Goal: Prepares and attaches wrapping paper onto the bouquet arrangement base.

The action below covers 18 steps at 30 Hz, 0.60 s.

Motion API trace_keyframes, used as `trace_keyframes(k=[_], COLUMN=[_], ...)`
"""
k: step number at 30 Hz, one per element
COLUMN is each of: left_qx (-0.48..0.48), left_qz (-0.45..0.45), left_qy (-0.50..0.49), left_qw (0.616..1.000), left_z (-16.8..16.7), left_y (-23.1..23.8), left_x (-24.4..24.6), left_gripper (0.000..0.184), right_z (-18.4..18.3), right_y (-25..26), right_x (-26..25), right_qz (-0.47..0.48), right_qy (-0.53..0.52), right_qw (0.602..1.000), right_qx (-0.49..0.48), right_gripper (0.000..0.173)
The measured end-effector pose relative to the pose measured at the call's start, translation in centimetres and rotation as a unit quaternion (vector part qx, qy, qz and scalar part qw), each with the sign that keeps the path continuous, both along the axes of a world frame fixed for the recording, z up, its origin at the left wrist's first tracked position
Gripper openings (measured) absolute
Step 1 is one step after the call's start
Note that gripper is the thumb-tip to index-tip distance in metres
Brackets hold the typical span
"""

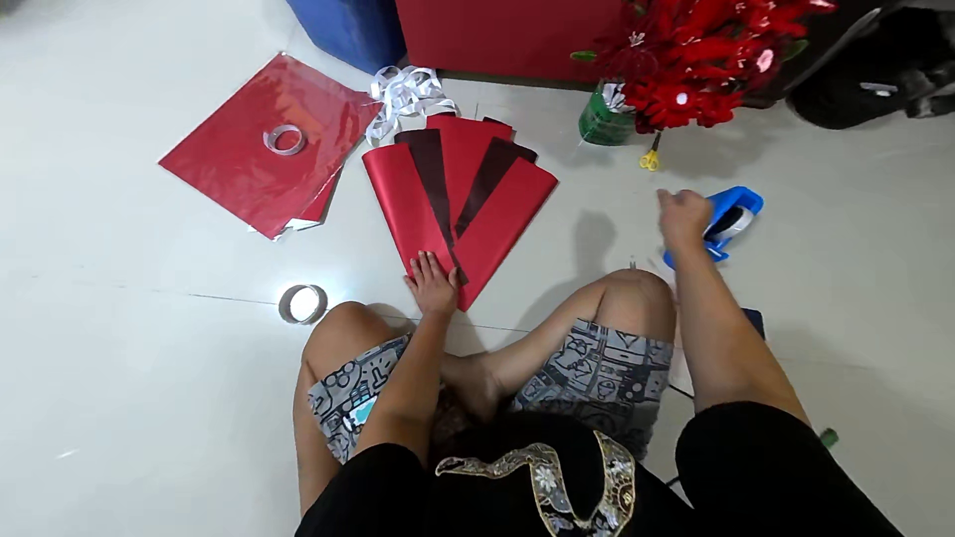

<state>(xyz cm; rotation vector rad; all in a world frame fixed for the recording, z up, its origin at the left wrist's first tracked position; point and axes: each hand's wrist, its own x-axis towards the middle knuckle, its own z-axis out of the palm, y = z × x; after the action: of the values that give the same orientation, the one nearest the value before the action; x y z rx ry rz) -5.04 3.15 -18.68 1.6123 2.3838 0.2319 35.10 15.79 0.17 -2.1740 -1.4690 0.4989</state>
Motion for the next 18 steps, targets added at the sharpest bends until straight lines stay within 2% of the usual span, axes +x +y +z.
trace_keyframes(k=[3, 5, 6, 9, 12, 14, 18], left_qx=[-0.006, -0.006, 0.0, 0.024, 0.074, 0.108, 0.121], left_qz=[-0.015, -0.022, -0.027, -0.05, -0.078, -0.096, -0.114], left_qy=[0.014, 0.022, 0.027, 0.011, -0.004, -0.002, -0.004], left_qw=[1.0, 0.999, 0.999, 0.998, 0.994, 0.99, 0.986], left_z=[-0.2, -0.1, 0.0, 0.0, -0.2, -0.7, -0.9], left_y=[-0.3, -0.6, -0.7, -0.9, -0.9, -1.0, -1.3], left_x=[0.6, 1.1, 1.3, 1.4, 0.9, 0.4, 0.2], left_gripper=[0.079, 0.077, 0.077, 0.078, 0.076, 0.075, 0.072], right_z=[-0.5, -1.6, -2.7, -5.5, -6.8, -7.3, -7.4], right_y=[-3.0, -4.5, -5.0, -5.9, -5.4, -4.7, -3.9], right_x=[7.8, 10.9, 12.0, 13.9, 13.6, 13.2, 12.3], right_qz=[-0.173, -0.301, -0.332, -0.309, -0.318, -0.335, -0.352], right_qy=[0.046, 0.086, 0.116, 0.256, 0.378, 0.411, 0.4], right_qw=[0.981, 0.943, 0.928, 0.911, 0.867, 0.846, 0.844], right_qx=[0.072, 0.109, 0.121, 0.096, 0.061, 0.057, 0.065], right_gripper=[0.045, 0.051, 0.049, 0.056, 0.052, 0.049, 0.048])
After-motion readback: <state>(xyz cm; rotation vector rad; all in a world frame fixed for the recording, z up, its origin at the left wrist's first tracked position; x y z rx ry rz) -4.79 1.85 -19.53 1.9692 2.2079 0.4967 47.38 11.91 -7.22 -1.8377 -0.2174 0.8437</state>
